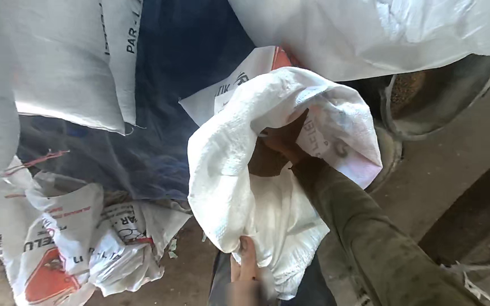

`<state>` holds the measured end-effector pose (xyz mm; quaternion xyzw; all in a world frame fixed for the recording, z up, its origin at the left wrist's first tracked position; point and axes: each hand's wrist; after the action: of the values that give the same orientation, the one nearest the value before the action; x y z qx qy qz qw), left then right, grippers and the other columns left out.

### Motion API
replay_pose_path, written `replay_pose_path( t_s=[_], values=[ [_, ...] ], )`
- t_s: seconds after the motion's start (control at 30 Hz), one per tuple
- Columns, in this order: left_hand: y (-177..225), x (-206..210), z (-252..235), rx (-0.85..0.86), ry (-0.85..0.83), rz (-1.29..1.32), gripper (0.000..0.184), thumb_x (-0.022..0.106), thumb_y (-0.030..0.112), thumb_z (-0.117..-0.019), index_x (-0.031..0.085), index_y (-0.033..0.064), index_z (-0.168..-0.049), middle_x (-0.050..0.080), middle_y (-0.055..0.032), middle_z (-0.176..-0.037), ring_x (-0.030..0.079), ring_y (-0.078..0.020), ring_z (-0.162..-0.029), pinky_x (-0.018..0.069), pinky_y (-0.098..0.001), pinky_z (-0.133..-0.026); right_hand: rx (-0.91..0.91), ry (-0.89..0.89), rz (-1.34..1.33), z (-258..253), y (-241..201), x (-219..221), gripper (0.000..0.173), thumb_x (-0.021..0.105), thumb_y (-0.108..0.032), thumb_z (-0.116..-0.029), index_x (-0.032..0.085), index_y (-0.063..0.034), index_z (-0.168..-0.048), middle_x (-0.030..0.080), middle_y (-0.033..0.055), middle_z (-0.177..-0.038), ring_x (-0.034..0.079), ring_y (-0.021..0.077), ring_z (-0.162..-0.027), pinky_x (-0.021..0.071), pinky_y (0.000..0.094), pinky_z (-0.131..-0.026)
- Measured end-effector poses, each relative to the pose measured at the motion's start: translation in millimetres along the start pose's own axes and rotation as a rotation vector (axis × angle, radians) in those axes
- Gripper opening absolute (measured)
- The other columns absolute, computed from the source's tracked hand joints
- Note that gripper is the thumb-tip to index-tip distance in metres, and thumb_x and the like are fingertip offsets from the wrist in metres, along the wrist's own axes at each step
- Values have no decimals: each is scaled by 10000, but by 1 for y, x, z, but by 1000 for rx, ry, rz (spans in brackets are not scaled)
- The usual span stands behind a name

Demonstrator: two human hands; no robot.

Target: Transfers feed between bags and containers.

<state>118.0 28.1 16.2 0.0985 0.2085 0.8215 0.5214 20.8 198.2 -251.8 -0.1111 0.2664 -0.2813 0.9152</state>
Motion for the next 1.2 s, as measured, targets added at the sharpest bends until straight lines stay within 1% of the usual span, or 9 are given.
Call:
replay_pose_path(
  t_s=[0.13, 0.3, 0.5, 0.6, 0.7, 0.83, 1.03, 1.1, 1.2],
  values=[
    [1, -6, 2, -25, 16, -61, 209, 305, 69, -1076, 453, -1, -1208, 628, 145, -941, 606, 157, -909, 522, -94, -872, 27, -208, -164, -2, 9, -11, 439, 663, -328, -1007, 623, -12, -1309, 663, 276, -1216, 646, 446, -1106, 496, 623, -955],
    [-10, -11, -2, 58, -71, -119, 309, 305, 113, -1077, 402, -103, -1275, 590, 84, -1046, 559, 172, -994, 479, -81, -935, -189, -98, -202, -14, 34, -6, 459, 684, -487, -960, 704, -133, -1253, 721, 162, -1161, 689, 328, -1073, 531, 586, -962],
    [-13, 6, 0, 160, -39, -68, 213, 329, 194, -1098, 437, 38, -1195, 654, 219, -939, 629, 160, -910, 535, -92, -878, -80, -113, -326, 23, -4, -38, 470, 690, -500, -952, 731, -67, -1129, 721, 147, -1077, 679, 293, -1020, 526, 544, -937],
    [-28, 10, 1, 183, -12, -125, 251, 351, 222, -1090, 447, 21, -1205, 647, 207, -906, 636, 151, -874, 548, -95, -835, -257, 46, -325, 32, 15, -42, 502, 645, -551, -965, 748, -60, -986, 707, 131, -863, 679, 264, -792, 564, 523, -736],
    [-39, 25, 9, 183, 56, -197, 320, 312, 226, -1098, 439, -26, -1248, 632, 169, -901, 627, 151, -843, 550, -96, -800, -197, 59, -315, 90, 19, -91, 470, 592, -478, -1019, 699, -80, -1244, 716, 133, -1180, 667, 241, -1125, 508, 492, -1021],
    [-46, 34, 12, 254, 117, -323, 422, 277, 261, -1110, 409, -80, -1321, 603, 93, -956, 609, 152, -845, 537, -97, -800, -160, 238, -599, 187, 66, -131, 409, 601, -404, -1004, 717, -45, -844, 631, -16, -724, 574, 40, -681, 508, 298, -681],
    [-45, 39, 17, 347, 221, -519, 448, 302, 314, -1117, 528, -65, -1198, 596, 52, -892, 610, 110, -794, 545, -147, -762, -171, 840, -364, 366, 153, -177, 637, 440, -608, -1032, 730, -41, -1042, 715, -89, -901, 618, -147, -844, 541, 108, -783],
    [-46, 39, 16, 348, 288, -589, 474, 310, 358, -1118, 558, -46, -1141, 585, 44, -843, 604, 90, -739, 542, -165, -723, -41, 950, -173, 407, 171, -176, 608, 424, -542, -1060, 688, 3, -1120, 691, -2, -879, 595, -106, -784, 511, 111, -725],
    [-51, 40, 17, 387, 328, -640, 470, 335, 336, -1118, 537, -72, -1233, 597, -23, -958, 594, 74, -835, 519, -185, -806, 161, 1013, 19, 428, 192, -156, 510, 502, -369, -1047, 593, 80, -1271, 691, 248, -1032, 689, 255, -859, 579, 399, -774]
  ],
)
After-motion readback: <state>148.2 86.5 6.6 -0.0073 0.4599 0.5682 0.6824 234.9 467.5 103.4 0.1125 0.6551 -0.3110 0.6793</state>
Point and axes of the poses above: each hand's wrist, its own z-axis away from the middle knuckle, its own x-axis out of the palm, y = z × x
